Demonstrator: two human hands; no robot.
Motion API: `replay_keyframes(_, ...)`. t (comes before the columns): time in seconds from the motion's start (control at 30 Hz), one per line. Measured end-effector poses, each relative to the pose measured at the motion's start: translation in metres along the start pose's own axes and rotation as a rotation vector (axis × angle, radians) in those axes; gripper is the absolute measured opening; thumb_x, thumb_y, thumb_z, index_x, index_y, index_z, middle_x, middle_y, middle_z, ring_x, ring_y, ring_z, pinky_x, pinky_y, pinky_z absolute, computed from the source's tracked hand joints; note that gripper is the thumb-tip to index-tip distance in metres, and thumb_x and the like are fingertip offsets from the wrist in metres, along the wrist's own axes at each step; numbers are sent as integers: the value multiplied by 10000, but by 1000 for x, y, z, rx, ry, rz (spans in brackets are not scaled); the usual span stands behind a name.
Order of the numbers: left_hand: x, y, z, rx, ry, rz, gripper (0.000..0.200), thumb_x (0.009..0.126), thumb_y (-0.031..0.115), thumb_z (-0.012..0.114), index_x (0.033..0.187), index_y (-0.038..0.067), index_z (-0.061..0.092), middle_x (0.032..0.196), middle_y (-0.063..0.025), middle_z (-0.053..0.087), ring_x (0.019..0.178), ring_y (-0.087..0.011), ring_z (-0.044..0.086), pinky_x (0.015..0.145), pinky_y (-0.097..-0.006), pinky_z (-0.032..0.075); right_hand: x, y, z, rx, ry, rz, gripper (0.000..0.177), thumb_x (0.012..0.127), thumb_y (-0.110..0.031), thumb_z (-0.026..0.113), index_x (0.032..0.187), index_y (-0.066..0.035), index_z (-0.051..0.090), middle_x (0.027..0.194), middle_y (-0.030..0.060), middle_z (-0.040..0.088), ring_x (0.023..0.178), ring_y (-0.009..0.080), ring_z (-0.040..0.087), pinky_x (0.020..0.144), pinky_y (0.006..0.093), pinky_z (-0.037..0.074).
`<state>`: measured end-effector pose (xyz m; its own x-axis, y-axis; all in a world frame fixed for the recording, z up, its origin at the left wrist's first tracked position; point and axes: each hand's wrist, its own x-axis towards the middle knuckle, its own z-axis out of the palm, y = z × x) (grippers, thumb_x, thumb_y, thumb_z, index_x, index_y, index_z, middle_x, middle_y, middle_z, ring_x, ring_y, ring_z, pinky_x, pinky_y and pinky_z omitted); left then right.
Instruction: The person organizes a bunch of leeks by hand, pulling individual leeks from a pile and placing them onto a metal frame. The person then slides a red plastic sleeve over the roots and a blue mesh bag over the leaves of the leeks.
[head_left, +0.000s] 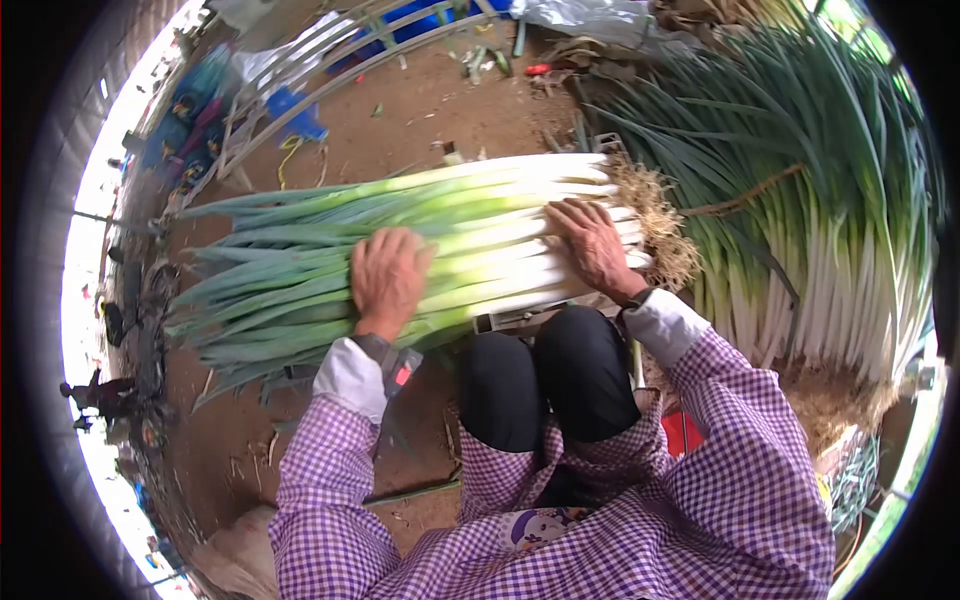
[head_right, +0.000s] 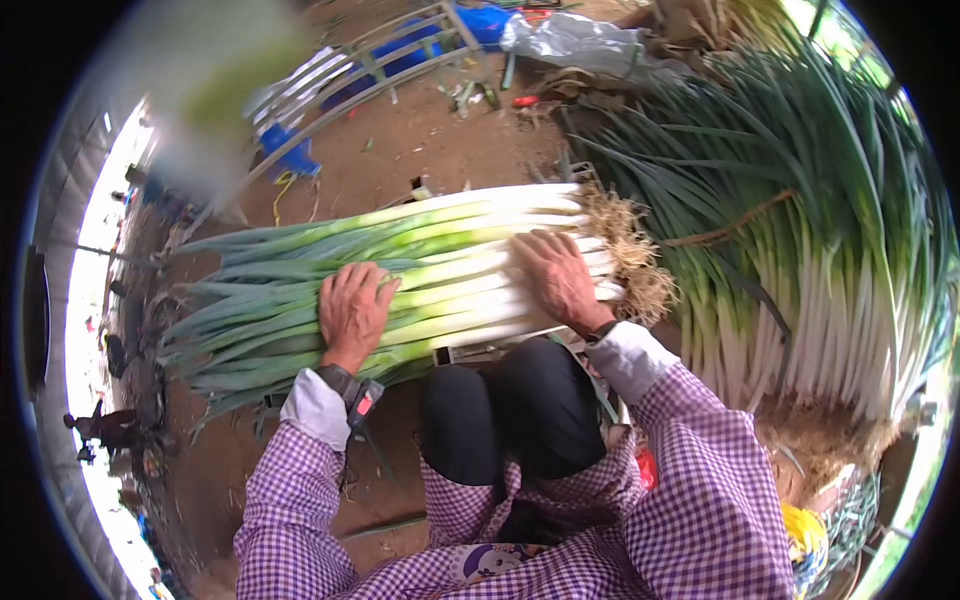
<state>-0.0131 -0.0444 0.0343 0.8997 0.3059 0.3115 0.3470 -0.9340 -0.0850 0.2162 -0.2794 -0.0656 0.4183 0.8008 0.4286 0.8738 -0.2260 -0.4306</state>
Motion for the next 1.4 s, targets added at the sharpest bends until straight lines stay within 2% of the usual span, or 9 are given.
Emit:
replay_keyframes(0.1, -6, 2, 0, 0, 12, 5, 304, 926, 335, 716, 1103, 88, 720, 1153, -54, 707, 1142, -259, 617, 964, -421, 436, -3, -5, -5, 4, 21, 8, 479, 984, -399, 636, 1337, -76, 632, 1353, 118, 646, 1300, 298, 560, 1120, 467, 390)
replay_keyframes(0.27, -12, 6, 4, 35, 71, 66, 339, 942, 343, 701, 1157, 80, 701, 1216, -67, 687, 1178, -267, 600, 1011, -439, 419, -6, 3, 3, -44, 31, -18, 492, 1000, -423, 594, 1366, -94, 621, 1360, 104, 646, 1289, 280, 568, 1121, 449, 387)
replay_keyframes(0.4, -1, 5, 5, 52, -67, 12, 379, 952, 351, 691, 1214, 77, 687, 1268, -74, 665, 1231, -273, 573, 1059, -450, 394, -2, 1, 6, -3, 32, 2, 487, 1024, -424, 562, 1385, -100, 606, 1357, 92, 644, 1276, 272, 574, 1094, 448, 396)
replay_keyframes(0.6, -14, 9, 4, 39, 22, 45, 372, 960, 360, 680, 1208, 83, 695, 1265, -76, 662, 1223, -274, 571, 1054, -455, 386, -11, 3, 8, 16, 28, 7, 476, 1028, -414, 557, 1377, -96, 610, 1364, 90, 641, 1301, 282, 565, 1113, 446, 387)
replay_keyframes(0.8, 16, 10, -2, 85, -140, -28, 341, 969, 362, 669, 1179, 95, 706, 1237, -55, 674, 1206, -253, 581, 1041, -438, 387, 4, 10, 17, -29, 37, 15, 471, 1036, -439, 538, 1353, -103, 633, 1344, 85, 660, 1301, 270, 569, 1116, 444, 384)
replay_keyframes(0.9, -5, 13, 4, 78, 9, 7, 339, 970, 370, 666, 1166, 97, 712, 1219, -45, 684, 1196, -244, 586, 1037, -437, 388, -4, 7, 12, 4, 24, 29, 476, 1043, -449, 529, 1356, -106, 634, 1361, 80, 653, 1307, 262, 566, 1116, 441, 384)
replay_keyframes(1.03, -13, 13, 10, 63, 32, -6, 345, 974, 386, 660, 1164, 105, 723, 1221, -45, 688, 1191, -241, 589, 1043, -441, 382, -13, 5, 13, 27, 19, 42, 479, 1051, -446, 519, 1373, -109, 627, 1386, 84, 641, 1328, 268, 552, 1120, 438, 381)
replay_keyframes(1.17, 1, 8, 15, 116, -27, -19, 359, 974, 394, 655, 1177, 106, 725, 1208, -39, 692, 1192, -232, 588, 1041, -436, 369, 1, 22, 30, -101, 3, 16, 494, 1062, -454, 491, 1408, -123, 611, 1435, 86, 614, 1354, 262, 530, 1137, 463, 361)
replay_keyframes(1.4, -6, 13, 12, 64, -1, -55, 358, 987, 395, 634, 1165, 102, 738, 1221, -26, 693, 1213, -223, 576, 1057, -436, 351, -2, 0, 2, -78, -55, 47, 466, 1026, -400, 555, 1412, -142, 605, 1453, 52, 598, 1369, 244, 510, 1166, 450, 343)
